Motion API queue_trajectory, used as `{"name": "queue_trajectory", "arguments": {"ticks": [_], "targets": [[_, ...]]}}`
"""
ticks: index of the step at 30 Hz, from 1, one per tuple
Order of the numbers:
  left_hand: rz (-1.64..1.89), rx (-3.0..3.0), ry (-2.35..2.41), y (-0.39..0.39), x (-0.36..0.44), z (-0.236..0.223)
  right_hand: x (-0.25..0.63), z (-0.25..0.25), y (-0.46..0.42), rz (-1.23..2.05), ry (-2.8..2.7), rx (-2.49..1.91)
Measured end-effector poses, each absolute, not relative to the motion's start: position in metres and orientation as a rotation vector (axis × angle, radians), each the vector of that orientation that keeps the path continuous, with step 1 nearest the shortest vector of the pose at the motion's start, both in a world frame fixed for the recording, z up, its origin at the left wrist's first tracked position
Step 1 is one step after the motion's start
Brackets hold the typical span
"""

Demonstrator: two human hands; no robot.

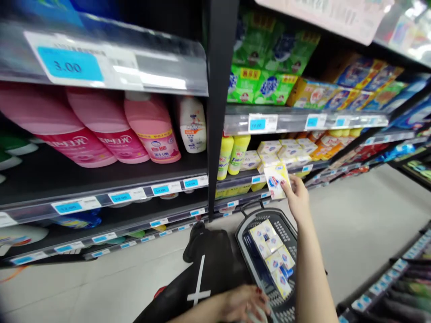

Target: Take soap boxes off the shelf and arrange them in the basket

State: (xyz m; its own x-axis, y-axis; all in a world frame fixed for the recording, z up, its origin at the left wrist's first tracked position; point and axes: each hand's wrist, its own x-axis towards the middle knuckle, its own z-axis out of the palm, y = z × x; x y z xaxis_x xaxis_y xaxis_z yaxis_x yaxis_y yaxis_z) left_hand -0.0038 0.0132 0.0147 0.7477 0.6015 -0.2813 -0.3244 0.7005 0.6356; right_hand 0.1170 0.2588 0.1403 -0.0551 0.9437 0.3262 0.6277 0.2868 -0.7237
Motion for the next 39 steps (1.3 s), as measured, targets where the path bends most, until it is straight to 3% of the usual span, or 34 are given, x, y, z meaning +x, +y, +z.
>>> {"name": "queue_trajectory", "arguments": {"ticks": [3, 7, 10, 14, 19, 28, 33, 39], "targets": [[0.536, 0.351, 0.606, 0.023, -0.002, -0.009, 0.148, 0.117, 0.169, 1.047, -1.537, -1.481], [0.486, 0.210, 0.225, 0.015, -0.013, -0.007, 0.160, 0.092, 0.055, 1.330, -1.376, -1.564], [0.354, 0.214, 0.061, 0.007, -0.022, -0.011, 0.151, 0.076, -0.009, 1.310, -1.400, -1.654], [0.188, 0.244, 0.045, -0.002, -0.026, -0.027, 0.135, 0.053, -0.061, 0.958, -1.455, -1.751], [0.118, 0.289, 0.033, -0.003, -0.027, -0.030, 0.135, 0.037, -0.090, 0.613, -1.476, -1.604], [0.145, 0.387, 0.152, -0.010, -0.033, -0.018, 0.131, 0.037, -0.121, 0.514, -1.667, -1.514], [0.216, 0.539, 0.247, -0.019, -0.030, -0.014, 0.128, 0.026, -0.121, 0.800, -1.242, -1.604], [0.501, 0.613, 0.440, -0.020, -0.023, -0.010, 0.131, 0.017, -0.111, 1.266, -0.605, -1.400]]}}
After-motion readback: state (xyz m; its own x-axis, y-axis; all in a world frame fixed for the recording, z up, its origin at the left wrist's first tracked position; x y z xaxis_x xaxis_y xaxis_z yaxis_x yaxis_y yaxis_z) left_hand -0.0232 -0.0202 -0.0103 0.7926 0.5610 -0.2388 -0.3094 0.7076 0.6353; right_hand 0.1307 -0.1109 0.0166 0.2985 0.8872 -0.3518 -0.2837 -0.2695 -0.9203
